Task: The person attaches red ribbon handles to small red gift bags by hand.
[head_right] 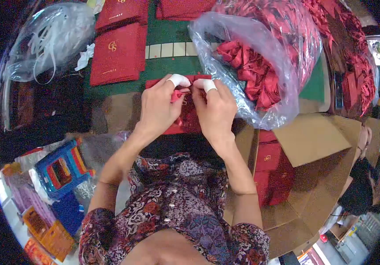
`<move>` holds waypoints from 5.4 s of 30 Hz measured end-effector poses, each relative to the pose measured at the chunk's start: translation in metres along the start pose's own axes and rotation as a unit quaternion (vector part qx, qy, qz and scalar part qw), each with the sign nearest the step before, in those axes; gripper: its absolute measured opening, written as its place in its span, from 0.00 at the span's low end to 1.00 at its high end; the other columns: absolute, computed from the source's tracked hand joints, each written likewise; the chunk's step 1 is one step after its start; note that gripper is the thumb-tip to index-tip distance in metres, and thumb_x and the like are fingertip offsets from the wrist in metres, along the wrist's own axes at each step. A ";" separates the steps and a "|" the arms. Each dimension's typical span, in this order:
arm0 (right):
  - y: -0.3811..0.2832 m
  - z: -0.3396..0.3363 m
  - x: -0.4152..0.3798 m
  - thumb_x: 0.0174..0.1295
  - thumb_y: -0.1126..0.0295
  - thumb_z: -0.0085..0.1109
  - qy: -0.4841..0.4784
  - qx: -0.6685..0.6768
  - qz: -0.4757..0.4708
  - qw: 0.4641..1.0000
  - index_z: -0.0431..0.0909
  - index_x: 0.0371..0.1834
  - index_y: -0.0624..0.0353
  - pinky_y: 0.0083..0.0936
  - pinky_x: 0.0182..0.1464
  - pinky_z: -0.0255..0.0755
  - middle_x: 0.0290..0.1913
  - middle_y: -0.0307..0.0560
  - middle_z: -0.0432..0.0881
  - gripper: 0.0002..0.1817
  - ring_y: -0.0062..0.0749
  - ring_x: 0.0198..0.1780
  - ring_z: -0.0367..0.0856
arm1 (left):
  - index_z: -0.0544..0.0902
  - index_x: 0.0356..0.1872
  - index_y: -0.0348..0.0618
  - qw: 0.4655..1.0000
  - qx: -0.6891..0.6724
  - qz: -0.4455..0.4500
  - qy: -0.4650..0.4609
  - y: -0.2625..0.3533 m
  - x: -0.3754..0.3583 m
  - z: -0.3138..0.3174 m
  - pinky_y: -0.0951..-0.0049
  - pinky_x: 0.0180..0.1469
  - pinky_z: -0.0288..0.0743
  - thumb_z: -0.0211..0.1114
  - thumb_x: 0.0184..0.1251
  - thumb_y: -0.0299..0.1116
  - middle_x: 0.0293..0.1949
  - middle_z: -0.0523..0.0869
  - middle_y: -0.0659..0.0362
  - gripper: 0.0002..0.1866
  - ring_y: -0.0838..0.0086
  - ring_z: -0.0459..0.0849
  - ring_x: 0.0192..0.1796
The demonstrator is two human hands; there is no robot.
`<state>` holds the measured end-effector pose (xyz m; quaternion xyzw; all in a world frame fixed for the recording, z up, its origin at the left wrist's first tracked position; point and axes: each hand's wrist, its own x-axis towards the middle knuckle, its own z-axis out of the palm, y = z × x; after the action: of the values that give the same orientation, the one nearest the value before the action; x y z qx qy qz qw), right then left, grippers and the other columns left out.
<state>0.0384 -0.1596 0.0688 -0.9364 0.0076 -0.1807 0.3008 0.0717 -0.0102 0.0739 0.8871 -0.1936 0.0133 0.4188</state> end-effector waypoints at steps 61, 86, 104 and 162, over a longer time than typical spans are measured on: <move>-0.011 0.024 -0.015 0.64 0.76 0.66 -0.093 0.167 0.099 0.977 0.85 0.45 0.64 0.28 0.43 0.79 0.39 0.51 0.88 0.08 0.34 0.39 0.88 | 0.82 0.49 0.37 0.989 0.124 0.075 0.005 -0.045 -0.022 -0.018 0.56 0.52 0.72 0.68 0.60 0.25 0.49 0.80 0.50 0.15 0.52 0.77 0.51; -0.031 0.022 -0.018 0.57 0.73 0.71 -0.010 0.086 0.058 0.995 0.85 0.36 0.60 0.26 0.38 0.80 0.32 0.46 0.89 0.06 0.29 0.33 0.90 | 0.78 0.42 0.38 1.000 0.008 0.008 -0.016 -0.019 -0.019 -0.021 0.56 0.43 0.79 0.59 0.68 0.23 0.39 0.83 0.48 0.05 0.48 0.84 0.42; -0.013 -0.013 0.006 0.60 0.75 0.69 -0.032 0.105 -0.043 0.993 0.86 0.43 0.60 0.31 0.37 0.75 0.37 0.49 0.84 0.08 0.39 0.35 0.83 | 0.80 0.41 0.40 0.999 -0.035 0.011 -0.033 -0.017 -0.018 -0.021 0.60 0.39 0.79 0.69 0.63 0.25 0.37 0.83 0.51 0.08 0.54 0.85 0.35; 0.036 0.007 0.041 0.54 0.60 0.75 -0.087 -0.058 0.011 0.994 0.87 0.34 0.59 0.35 0.35 0.77 0.29 0.49 0.86 0.14 0.40 0.31 0.87 | 0.83 0.32 0.43 0.987 0.155 0.024 0.018 -0.046 0.029 0.018 0.57 0.40 0.76 0.75 0.58 0.46 0.29 0.84 0.55 0.16 0.58 0.84 0.35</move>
<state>0.0822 -0.1903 0.0568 -0.9643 0.0018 -0.0946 0.2472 0.1127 -0.0070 0.0338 0.9361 -0.2024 0.0695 0.2790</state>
